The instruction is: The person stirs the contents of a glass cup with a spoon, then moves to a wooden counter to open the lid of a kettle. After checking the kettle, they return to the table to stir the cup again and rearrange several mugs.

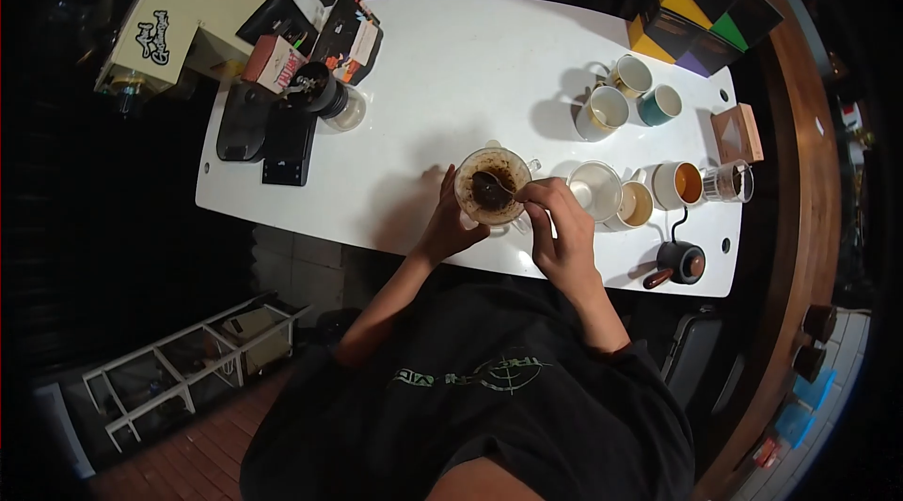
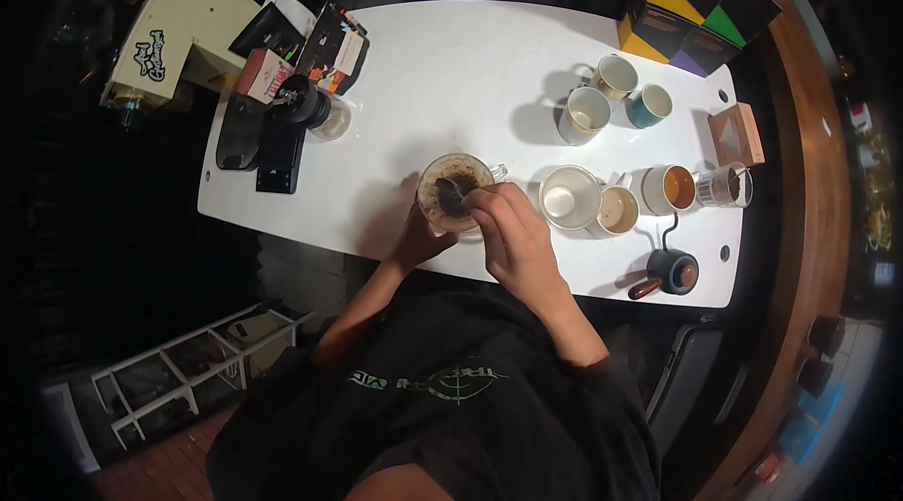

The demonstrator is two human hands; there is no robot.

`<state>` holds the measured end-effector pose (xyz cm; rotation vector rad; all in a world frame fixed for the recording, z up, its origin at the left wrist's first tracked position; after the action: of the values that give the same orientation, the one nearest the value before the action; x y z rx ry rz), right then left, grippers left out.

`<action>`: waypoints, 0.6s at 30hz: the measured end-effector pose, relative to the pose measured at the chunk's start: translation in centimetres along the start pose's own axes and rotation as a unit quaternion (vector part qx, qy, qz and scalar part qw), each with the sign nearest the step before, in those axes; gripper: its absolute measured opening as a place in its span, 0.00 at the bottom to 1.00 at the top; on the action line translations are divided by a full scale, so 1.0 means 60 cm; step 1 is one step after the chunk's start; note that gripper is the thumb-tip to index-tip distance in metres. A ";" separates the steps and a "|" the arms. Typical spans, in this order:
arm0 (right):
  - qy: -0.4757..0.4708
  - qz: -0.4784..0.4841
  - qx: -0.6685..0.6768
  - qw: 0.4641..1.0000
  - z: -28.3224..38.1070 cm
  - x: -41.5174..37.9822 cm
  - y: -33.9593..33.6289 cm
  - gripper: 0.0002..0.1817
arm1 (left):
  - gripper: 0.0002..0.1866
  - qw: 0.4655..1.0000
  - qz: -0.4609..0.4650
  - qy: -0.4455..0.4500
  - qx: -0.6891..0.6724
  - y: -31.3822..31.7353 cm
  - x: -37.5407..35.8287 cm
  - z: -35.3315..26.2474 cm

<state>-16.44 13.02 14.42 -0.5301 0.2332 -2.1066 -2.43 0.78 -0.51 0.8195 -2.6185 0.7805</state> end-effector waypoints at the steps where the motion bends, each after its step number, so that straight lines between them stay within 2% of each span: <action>1: -0.004 0.003 0.007 1.000 -0.002 0.004 -0.001 0.08 | 0.31 1.000 -0.002 0.000 -0.001 0.001 -0.001 0.001; 6: 0.009 0.012 0.002 1.000 -0.030 0.012 0.004 0.07 | 0.29 1.000 -0.006 -0.017 -0.015 0.003 0.004 -0.011; 8: 0.015 -0.002 -0.016 1.000 -0.033 0.015 0.000 0.07 | 0.29 0.998 -0.016 0.020 0.053 0.004 0.004 -0.005; 14: 0.036 -0.010 0.031 0.999 -0.026 0.019 -0.011 0.08 | 0.30 0.999 -0.027 0.008 0.027 0.006 0.002 -0.006; 18: 0.030 -0.026 0.015 0.999 -0.034 0.017 0.003 0.05 | 0.31 1.000 0.002 0.004 0.015 0.008 0.001 0.008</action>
<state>-17.71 12.02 12.86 -0.4601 0.2241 -2.1748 -2.82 0.80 -1.10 0.8184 -2.6088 0.8254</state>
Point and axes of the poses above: each hand's wrist, its own x-axis towards the middle knuckle, its own y-axis out of the palm, z = x × y, the point moved 3 cm from there along x, towards the middle knuckle, and after that the axes turned 15 degrees about y, right-handed, at the moved point
